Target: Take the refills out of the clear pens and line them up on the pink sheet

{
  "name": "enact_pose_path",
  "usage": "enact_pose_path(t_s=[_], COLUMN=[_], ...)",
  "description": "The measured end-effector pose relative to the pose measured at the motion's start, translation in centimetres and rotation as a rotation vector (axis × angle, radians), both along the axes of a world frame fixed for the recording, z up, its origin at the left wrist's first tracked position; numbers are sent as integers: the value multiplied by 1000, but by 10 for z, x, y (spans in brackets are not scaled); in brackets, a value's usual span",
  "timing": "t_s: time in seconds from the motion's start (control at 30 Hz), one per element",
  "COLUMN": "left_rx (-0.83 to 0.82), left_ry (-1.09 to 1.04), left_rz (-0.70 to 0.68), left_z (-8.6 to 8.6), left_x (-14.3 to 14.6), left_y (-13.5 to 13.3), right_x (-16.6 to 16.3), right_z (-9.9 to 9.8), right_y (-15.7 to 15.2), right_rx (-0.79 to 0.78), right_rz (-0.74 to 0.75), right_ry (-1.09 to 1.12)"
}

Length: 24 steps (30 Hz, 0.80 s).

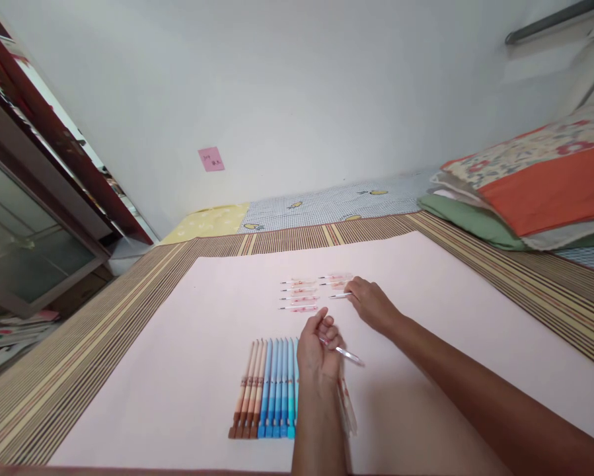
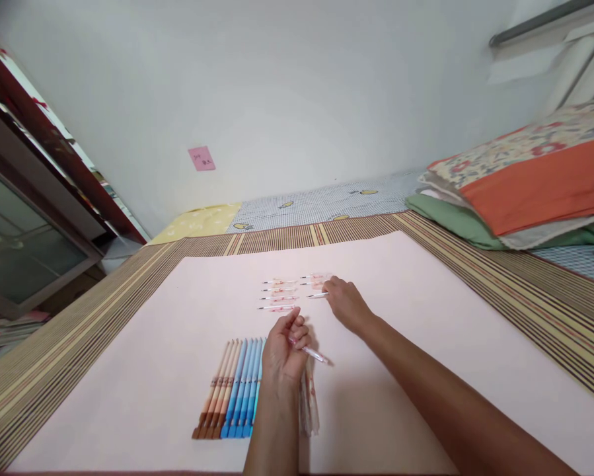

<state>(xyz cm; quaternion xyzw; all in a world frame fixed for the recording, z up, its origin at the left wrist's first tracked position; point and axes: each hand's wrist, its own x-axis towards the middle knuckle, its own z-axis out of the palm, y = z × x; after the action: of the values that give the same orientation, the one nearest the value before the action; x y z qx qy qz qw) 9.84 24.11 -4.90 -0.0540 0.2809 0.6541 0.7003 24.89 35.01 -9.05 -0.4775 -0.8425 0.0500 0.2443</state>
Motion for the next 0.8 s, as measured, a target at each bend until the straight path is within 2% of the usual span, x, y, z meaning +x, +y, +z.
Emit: enact_pose_path(t_s=[0.23, 0.33, 0.47, 0.6, 0.8], left_rx=[-3, -16, -33, -33, -43], left_ry=[10, 8, -7, -17, -23], left_rz=[4, 5, 12, 10, 8], left_z=[2, 4, 5, 6, 8], left_x=[-1, -2, -2, -1, 1], left_y=[-1, -1, 0, -1, -2], right_x=[-11, -10, 7, 29, 36], right_z=[-3, -7, -15, -23, -25], right_y=[4, 7, 10, 10, 6], right_rx=[32, 72, 97, 56, 16], right_rz=[-60, -105, -167, -253, -300], right_ry=[-86, -54, 63, 153, 60])
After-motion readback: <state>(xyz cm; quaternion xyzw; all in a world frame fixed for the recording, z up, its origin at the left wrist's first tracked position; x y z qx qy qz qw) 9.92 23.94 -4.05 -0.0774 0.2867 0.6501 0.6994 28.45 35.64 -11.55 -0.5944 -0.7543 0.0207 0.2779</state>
